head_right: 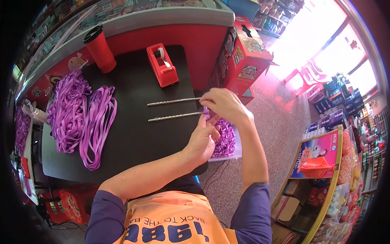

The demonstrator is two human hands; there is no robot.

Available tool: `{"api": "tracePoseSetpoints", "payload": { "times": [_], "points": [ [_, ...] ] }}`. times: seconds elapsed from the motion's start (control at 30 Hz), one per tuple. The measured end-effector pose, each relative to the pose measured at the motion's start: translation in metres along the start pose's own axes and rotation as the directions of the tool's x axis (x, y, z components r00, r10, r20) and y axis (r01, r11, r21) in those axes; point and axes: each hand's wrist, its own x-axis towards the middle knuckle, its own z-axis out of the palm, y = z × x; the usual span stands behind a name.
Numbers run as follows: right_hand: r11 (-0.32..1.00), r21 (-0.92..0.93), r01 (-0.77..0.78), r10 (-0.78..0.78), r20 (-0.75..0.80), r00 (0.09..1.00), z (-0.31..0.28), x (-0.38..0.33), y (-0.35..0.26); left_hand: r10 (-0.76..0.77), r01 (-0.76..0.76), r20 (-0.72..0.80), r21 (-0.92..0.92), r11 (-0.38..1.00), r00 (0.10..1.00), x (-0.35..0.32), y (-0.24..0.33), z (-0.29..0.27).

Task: The person wraps purple ribbon strips around a pair of parallel metal rods to create loops or bows for packaging.

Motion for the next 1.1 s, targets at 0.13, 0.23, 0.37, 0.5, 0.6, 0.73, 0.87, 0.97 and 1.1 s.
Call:
{"api": "tracePoseSetpoints", "payload": {
  "times": [0.13, 0.23, 0.37, 0.5, 0.6, 0.73, 0.87, 0.97, 1.1],
  "points": [
    [0.965, -0.243, 0.094, -0.024, 0.277, 0.960, -0.009, 0.022, -0.002, -0.033, 0.034, -0.019, 0.030, 0.999, 0.999, -0.001, 0.002, 0.002],
    [0.966, -0.232, 0.118, -0.010, 0.423, 0.906, -0.009, 0.033, -0.001, -0.054, 0.055, -0.024, 0.041, 0.998, 0.998, -0.003, 0.003, 0.004],
    [0.970, -0.239, 0.046, 0.086, 0.514, 0.853, -0.007, 0.043, -0.006, -0.049, 0.050, -0.030, 0.029, 0.998, 0.998, -0.003, 0.004, 0.003],
    [0.987, -0.158, 0.040, 0.051, 0.533, 0.845, -0.010, 0.044, -0.005, -0.045, 0.045, -0.006, 0.033, 0.998, 0.999, -0.004, 0.004, 0.002],
    [0.996, -0.082, 0.042, 0.005, 0.505, 0.863, -0.008, 0.043, 0.003, -0.041, 0.041, -0.011, 0.028, 0.999, 0.999, -0.004, 0.005, 0.004],
    [0.993, 0.113, -0.031, -0.029, 0.489, 0.872, -0.009, 0.036, 0.015, -0.038, 0.038, -0.004, 0.037, 0.999, 0.999, -0.002, 0.002, 0.001],
    [0.959, 0.278, -0.045, -0.085, 0.437, 0.895, -0.014, 0.025, 0.023, -0.034, 0.034, -0.002, 0.042, 0.999, 0.999, 0.000, 0.001, -0.001],
    [0.933, 0.343, -0.111, -0.051, 0.430, 0.902, -0.017, 0.015, 0.023, -0.046, 0.046, -0.020, 0.024, 0.999, 0.999, -0.003, 0.001, 0.000],
    [0.927, 0.352, -0.127, 0.013, 0.308, 0.951, -0.024, 0.002, 0.037, -0.051, 0.052, -0.004, 0.022, 0.998, 0.999, -0.003, 0.001, 0.002]
  ]
}}
